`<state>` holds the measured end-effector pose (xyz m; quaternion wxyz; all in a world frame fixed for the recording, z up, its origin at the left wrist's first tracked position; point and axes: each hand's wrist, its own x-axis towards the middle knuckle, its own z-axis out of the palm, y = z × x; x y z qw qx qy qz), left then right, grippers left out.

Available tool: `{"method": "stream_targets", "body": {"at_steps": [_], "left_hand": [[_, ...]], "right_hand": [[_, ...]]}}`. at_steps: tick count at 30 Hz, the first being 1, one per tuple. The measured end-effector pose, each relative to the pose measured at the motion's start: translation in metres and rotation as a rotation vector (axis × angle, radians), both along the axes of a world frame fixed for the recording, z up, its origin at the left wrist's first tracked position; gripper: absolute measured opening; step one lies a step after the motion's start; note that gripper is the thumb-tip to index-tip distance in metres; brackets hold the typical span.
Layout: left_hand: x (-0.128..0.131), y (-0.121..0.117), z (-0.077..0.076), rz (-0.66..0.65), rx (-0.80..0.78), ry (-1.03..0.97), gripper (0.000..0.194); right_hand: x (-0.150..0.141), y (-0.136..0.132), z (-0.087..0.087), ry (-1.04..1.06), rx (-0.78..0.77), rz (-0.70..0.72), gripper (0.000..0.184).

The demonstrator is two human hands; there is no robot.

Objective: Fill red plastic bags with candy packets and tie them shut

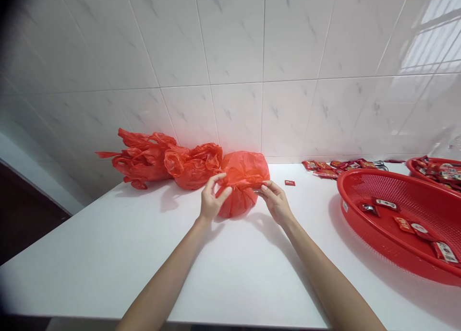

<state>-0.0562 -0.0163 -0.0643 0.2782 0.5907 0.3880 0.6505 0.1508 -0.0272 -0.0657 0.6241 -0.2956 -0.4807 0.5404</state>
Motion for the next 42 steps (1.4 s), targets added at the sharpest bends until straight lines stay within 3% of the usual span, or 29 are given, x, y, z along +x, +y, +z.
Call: {"method": "stream_targets", "body": {"at_steps": [2,6,8,11,14,16,18,21,27,32,34,38,42], "left_hand": [[0.014,-0.012,0.004,-0.060,0.035,0.138,0.039],[0.029,-0.023,0.004,-0.174,-0.006,0.214,0.019],[0.030,-0.024,0.003,-0.184,-0.006,0.196,0.013],[0.031,-0.025,0.001,-0.160,0.118,0.203,0.016],[0.038,-0.028,0.000,-0.230,0.400,0.328,0.020],[0.043,-0.032,0.000,-0.298,0.526,0.388,0.025],[0.045,-0.034,0.002,-0.314,0.538,0.387,0.026],[0.040,-0.031,0.007,-0.252,0.440,0.316,0.020],[0.027,-0.020,0.006,-0.170,0.250,0.172,0.018],[0.028,-0.017,0.005,-0.205,0.107,0.066,0.026],[0.028,-0.015,0.003,-0.250,0.024,0.000,0.037],[0.028,-0.014,-0.005,-0.346,-0.216,-0.001,0.089],[0.033,-0.017,-0.013,-0.408,-0.315,0.114,0.093]], "right_hand": [[-0.004,-0.005,0.002,-0.025,0.039,0.089,0.029],[-0.004,-0.010,0.003,-0.150,0.115,0.238,0.022],[-0.001,-0.007,0.001,-0.161,0.130,0.188,0.033],[0.001,-0.002,-0.006,-0.247,0.150,0.091,0.068],[-0.002,-0.003,-0.009,-0.350,0.175,0.215,0.089],[-0.007,-0.007,-0.009,-0.388,0.192,0.342,0.079],[-0.012,-0.011,-0.009,-0.403,0.188,0.414,0.056],[-0.019,-0.014,-0.014,-0.393,0.112,0.464,0.025],[-0.029,-0.015,-0.021,-0.331,-0.050,0.599,0.031],[-0.028,-0.015,-0.021,-0.216,-0.116,0.593,0.035],[-0.025,-0.013,-0.021,-0.194,-0.124,0.551,0.035],[-0.019,-0.009,-0.022,-0.156,-0.097,0.494,0.042],[-0.019,-0.007,-0.024,-0.159,-0.026,0.524,0.049]]}}
